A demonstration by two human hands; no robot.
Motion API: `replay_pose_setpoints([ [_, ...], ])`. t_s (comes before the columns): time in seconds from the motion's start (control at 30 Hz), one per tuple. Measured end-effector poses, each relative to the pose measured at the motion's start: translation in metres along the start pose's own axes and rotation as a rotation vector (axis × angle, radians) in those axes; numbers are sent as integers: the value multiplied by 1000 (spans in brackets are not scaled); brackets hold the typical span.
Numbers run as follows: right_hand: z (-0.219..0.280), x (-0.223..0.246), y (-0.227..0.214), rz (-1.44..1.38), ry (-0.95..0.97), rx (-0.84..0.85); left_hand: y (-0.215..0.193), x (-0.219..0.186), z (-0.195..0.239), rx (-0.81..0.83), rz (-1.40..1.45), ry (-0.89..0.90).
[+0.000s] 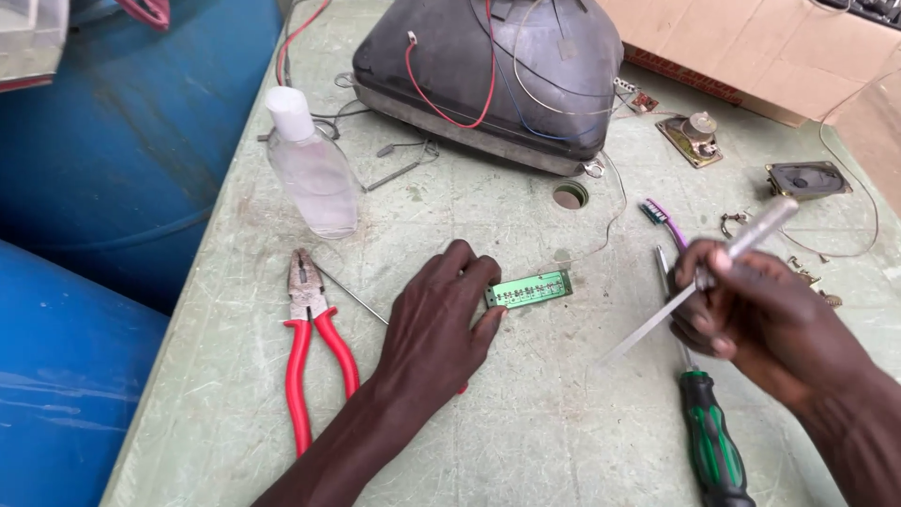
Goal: Cleaning a small electronic connector board using a toothbrush and a screwdriver to remove debris.
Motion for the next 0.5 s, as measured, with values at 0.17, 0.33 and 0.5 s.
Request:
replay_pose_setpoints([
  [0.17, -37, 25, 17, -288, -153, 172, -2, 1, -1, 22, 52, -41],
  [0.33, -52, 14, 14, -76, -91, 153, -3, 3, -3, 6, 81, 4],
  [0.5, -52, -19, -1, 91, 11, 63, -8, 4, -5, -17, 128, -13],
])
Point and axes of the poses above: each hand's wrist, its own z-axis away from the middle knuckle, its own y-axis out of the palm, x = y × z, the point moved 3 cm from there along -z, towards the middle knuckle, and after that the axes turned 8 degrees about x, right-handed, at the moved point
